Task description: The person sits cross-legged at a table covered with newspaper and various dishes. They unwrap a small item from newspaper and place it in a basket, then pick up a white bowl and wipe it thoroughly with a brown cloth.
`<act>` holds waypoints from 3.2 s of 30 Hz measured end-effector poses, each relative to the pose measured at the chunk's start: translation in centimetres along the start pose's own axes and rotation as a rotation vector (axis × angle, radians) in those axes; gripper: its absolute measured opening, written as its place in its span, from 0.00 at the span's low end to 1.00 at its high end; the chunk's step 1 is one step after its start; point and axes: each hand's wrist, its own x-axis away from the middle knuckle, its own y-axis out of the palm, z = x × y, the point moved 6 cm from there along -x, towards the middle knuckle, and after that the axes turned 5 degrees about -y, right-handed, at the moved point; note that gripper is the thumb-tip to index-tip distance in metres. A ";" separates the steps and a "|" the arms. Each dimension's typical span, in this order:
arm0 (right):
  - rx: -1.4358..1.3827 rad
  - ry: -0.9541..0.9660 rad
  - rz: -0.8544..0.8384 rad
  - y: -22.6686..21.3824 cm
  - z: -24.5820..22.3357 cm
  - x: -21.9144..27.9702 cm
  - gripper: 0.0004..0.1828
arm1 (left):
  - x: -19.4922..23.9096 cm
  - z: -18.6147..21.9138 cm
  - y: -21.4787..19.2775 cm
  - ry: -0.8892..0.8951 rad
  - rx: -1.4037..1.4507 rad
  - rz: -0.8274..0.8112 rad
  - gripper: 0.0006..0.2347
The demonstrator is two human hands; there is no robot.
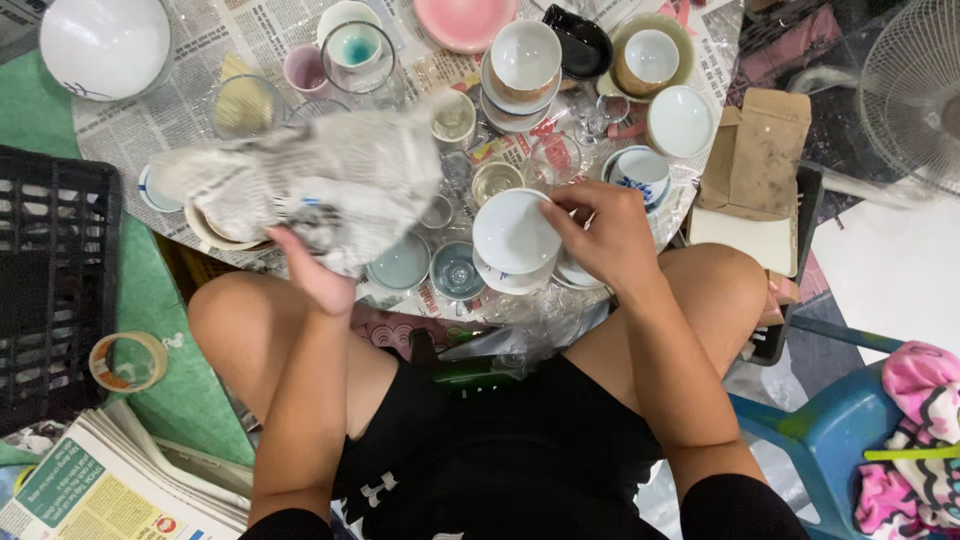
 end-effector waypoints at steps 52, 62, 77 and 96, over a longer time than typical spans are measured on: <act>-0.134 0.558 0.575 -7.7 30.2 -0.4 0.18 | 7.3 -9.4 -2.0 -0.364 -0.244 -0.072 0.35; 0.256 0.489 0.582 -7.9 29.9 0.2 0.20 | 7.1 -7.5 3.2 -0.182 -0.428 -0.279 0.32; 0.215 0.489 0.585 -8.8 28.0 -0.1 0.29 | 6.6 -7.3 4.2 -0.205 -0.448 -0.323 0.31; -0.561 0.199 -0.026 5.6 3.2 2.9 0.16 | 5.1 0.6 12.5 0.362 -0.957 -0.754 0.18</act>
